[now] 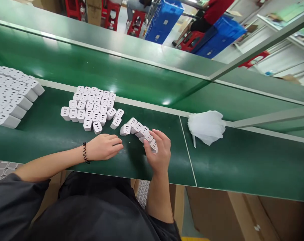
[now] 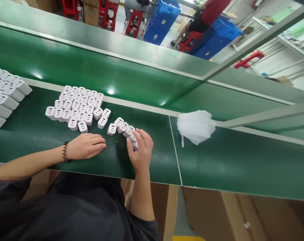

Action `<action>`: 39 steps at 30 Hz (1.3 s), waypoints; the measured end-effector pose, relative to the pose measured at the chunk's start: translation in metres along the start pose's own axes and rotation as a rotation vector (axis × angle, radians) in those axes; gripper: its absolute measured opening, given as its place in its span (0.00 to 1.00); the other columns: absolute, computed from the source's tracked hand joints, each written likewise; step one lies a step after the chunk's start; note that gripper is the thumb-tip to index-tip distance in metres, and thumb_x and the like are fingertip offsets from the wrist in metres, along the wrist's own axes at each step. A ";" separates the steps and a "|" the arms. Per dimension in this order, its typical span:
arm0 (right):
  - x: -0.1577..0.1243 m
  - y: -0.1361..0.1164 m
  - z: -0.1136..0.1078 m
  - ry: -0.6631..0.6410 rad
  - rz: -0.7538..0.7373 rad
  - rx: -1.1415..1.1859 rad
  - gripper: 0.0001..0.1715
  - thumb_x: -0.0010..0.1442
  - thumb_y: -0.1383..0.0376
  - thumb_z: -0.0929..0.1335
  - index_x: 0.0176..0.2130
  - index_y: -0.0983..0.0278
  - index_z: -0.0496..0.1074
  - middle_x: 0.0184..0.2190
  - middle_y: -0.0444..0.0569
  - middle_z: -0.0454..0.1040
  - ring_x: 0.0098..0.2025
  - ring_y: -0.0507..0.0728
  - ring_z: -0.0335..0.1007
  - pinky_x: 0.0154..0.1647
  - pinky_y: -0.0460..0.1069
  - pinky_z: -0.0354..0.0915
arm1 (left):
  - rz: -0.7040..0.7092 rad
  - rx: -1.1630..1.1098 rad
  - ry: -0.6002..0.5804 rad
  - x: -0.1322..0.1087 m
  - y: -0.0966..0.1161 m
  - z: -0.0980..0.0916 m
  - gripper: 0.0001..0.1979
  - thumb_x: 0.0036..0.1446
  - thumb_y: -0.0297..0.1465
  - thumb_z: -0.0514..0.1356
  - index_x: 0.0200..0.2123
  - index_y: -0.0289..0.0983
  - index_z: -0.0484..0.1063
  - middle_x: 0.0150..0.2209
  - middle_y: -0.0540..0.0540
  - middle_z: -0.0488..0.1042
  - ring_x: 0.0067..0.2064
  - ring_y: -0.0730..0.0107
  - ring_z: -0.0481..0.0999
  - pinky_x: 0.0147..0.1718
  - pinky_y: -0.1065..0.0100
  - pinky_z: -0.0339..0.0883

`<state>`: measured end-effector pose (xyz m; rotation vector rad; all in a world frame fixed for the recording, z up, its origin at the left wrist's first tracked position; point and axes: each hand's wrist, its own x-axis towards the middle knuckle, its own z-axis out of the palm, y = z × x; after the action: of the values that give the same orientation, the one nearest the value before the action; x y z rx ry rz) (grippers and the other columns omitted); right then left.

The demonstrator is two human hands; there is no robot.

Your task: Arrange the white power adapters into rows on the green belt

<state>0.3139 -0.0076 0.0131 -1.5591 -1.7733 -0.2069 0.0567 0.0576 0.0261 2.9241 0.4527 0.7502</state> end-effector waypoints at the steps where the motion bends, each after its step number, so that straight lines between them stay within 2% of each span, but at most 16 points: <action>1: -0.006 0.009 -0.002 0.017 0.016 -0.042 0.21 0.65 0.60 0.69 0.57 0.59 0.70 0.55 0.56 0.74 0.59 0.66 0.70 0.58 0.64 0.68 | 0.014 -0.021 -0.006 0.003 0.000 0.010 0.09 0.68 0.28 0.52 0.41 0.36 0.73 0.41 0.44 0.79 0.42 0.67 0.80 0.36 0.68 0.73; 4: -0.025 0.028 -0.003 0.068 0.033 -0.125 0.26 0.63 0.57 0.71 0.59 0.60 0.68 0.55 0.58 0.74 0.57 0.67 0.70 0.57 0.66 0.68 | 0.020 -0.089 -0.004 0.003 -0.002 0.030 0.09 0.68 0.28 0.52 0.42 0.36 0.73 0.42 0.43 0.79 0.43 0.66 0.79 0.39 0.66 0.74; 7: -0.038 0.036 0.002 0.062 0.069 -0.141 0.28 0.63 0.55 0.71 0.58 0.61 0.68 0.53 0.58 0.74 0.55 0.67 0.72 0.54 0.65 0.70 | -0.048 -0.155 0.066 -0.004 -0.002 0.035 0.07 0.66 0.26 0.54 0.43 0.38 0.71 0.43 0.42 0.77 0.48 0.63 0.78 0.45 0.64 0.75; 10: -0.040 0.037 0.008 0.035 0.106 -0.098 0.29 0.62 0.54 0.72 0.59 0.60 0.67 0.53 0.58 0.74 0.54 0.66 0.72 0.54 0.62 0.71 | -0.239 -0.215 0.233 -0.008 0.001 0.032 0.07 0.63 0.27 0.58 0.45 0.40 0.68 0.47 0.41 0.71 0.57 0.57 0.73 0.53 0.57 0.73; 12: -0.038 0.038 0.011 0.036 0.125 -0.064 0.29 0.62 0.54 0.72 0.59 0.60 0.67 0.54 0.57 0.74 0.55 0.65 0.73 0.54 0.61 0.71 | -0.394 -0.271 0.309 -0.007 0.003 0.030 0.14 0.63 0.29 0.59 0.51 0.42 0.64 0.54 0.38 0.65 0.63 0.53 0.66 0.59 0.49 0.69; 14: -0.036 0.039 0.011 0.037 0.147 -0.039 0.29 0.62 0.53 0.72 0.59 0.59 0.67 0.54 0.56 0.74 0.54 0.64 0.73 0.54 0.61 0.71 | -0.495 -0.338 0.308 -0.004 0.004 0.031 0.22 0.64 0.31 0.59 0.59 0.44 0.58 0.64 0.35 0.56 0.70 0.50 0.56 0.65 0.44 0.62; 16: -0.036 0.040 0.010 0.031 0.172 -0.032 0.29 0.62 0.53 0.72 0.58 0.60 0.68 0.54 0.57 0.74 0.54 0.65 0.73 0.53 0.61 0.72 | -0.538 -0.389 0.271 -0.001 0.002 0.033 0.28 0.65 0.32 0.59 0.64 0.45 0.51 0.69 0.35 0.47 0.73 0.48 0.47 0.67 0.40 0.56; 20: -0.038 0.043 0.008 0.016 0.227 -0.030 0.30 0.62 0.50 0.71 0.57 0.62 0.68 0.53 0.58 0.74 0.53 0.65 0.74 0.49 0.61 0.75 | -0.565 -0.392 0.206 0.003 -0.002 0.039 0.35 0.66 0.33 0.58 0.69 0.45 0.44 0.73 0.34 0.37 0.75 0.45 0.38 0.68 0.37 0.50; 23: -0.038 0.044 0.007 -0.005 0.257 0.005 0.30 0.62 0.49 0.71 0.57 0.61 0.68 0.54 0.58 0.74 0.51 0.64 0.76 0.50 0.61 0.75 | -0.534 -0.377 0.175 0.005 -0.005 0.040 0.34 0.66 0.32 0.58 0.69 0.46 0.45 0.73 0.34 0.36 0.75 0.45 0.39 0.68 0.39 0.52; 27: -0.037 0.045 0.007 -0.037 0.262 0.019 0.28 0.63 0.49 0.70 0.56 0.60 0.69 0.53 0.56 0.74 0.54 0.64 0.74 0.54 0.62 0.72 | -0.505 -0.394 0.146 0.007 -0.007 0.041 0.33 0.65 0.29 0.57 0.69 0.46 0.47 0.72 0.35 0.44 0.74 0.49 0.48 0.67 0.44 0.59; 31: -0.037 0.045 0.007 -0.046 0.275 0.051 0.27 0.63 0.50 0.70 0.56 0.60 0.69 0.54 0.56 0.74 0.56 0.64 0.72 0.56 0.62 0.71 | -0.499 -0.449 0.098 0.008 -0.010 0.039 0.35 0.65 0.29 0.58 0.70 0.47 0.46 0.70 0.36 0.48 0.72 0.50 0.52 0.65 0.47 0.63; 34: -0.038 0.045 0.006 -0.025 0.270 0.093 0.27 0.62 0.51 0.71 0.56 0.60 0.68 0.54 0.55 0.74 0.56 0.64 0.72 0.56 0.61 0.70 | -0.507 -0.451 0.077 0.011 -0.014 0.036 0.37 0.64 0.32 0.60 0.70 0.48 0.44 0.70 0.36 0.49 0.72 0.50 0.53 0.64 0.48 0.65; 39: -0.037 0.044 0.004 -0.020 0.269 0.112 0.27 0.63 0.51 0.70 0.57 0.60 0.68 0.54 0.55 0.74 0.56 0.64 0.72 0.56 0.62 0.70 | -0.465 -0.286 0.042 0.031 -0.021 0.041 0.52 0.56 0.44 0.68 0.72 0.47 0.37 0.71 0.34 0.49 0.72 0.42 0.50 0.66 0.40 0.57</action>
<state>0.3512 -0.0238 -0.0281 -1.7010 -1.5425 0.0385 0.0973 0.0863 0.0010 2.4081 0.9039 0.7344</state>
